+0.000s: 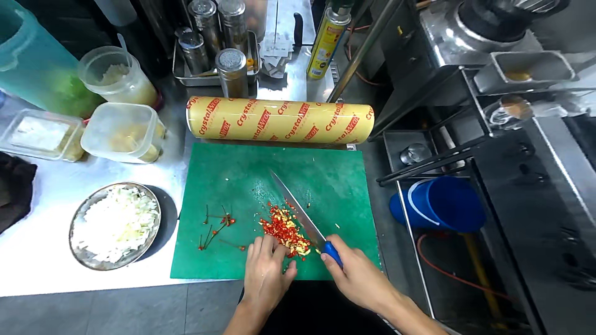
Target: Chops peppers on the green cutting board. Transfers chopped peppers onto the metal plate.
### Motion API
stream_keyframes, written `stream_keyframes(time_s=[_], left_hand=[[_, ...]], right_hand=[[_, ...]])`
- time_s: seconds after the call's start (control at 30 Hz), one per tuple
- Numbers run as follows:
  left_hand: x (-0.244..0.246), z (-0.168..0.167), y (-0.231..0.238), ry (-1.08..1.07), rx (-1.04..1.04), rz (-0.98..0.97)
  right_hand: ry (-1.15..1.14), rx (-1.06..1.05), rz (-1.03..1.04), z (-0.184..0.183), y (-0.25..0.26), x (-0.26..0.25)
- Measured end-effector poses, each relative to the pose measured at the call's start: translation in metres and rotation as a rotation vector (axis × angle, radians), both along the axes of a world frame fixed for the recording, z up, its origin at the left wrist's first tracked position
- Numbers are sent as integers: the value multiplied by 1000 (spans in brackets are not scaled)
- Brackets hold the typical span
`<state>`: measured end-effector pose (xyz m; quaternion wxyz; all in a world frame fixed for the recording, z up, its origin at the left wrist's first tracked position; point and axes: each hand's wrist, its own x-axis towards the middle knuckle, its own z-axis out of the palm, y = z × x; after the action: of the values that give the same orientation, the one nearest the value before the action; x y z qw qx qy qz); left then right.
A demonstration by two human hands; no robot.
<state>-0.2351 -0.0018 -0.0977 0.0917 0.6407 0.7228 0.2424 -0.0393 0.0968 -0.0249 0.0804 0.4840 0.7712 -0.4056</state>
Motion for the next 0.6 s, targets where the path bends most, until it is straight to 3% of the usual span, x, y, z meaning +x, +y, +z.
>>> stream_keyframes(time_s=[0.33, 0.5, 0.6], left_hand=[[-17, 13, 24, 8, 138, 8], [-42, 12, 44, 49, 56, -218], [-47, 12, 41, 25, 69, -240]], right_hand=[[-15, -10, 9, 1, -2, 5], [-105, -64, 62, 13, 1, -3], [-157, -63, 106, 21, 2, -11]])
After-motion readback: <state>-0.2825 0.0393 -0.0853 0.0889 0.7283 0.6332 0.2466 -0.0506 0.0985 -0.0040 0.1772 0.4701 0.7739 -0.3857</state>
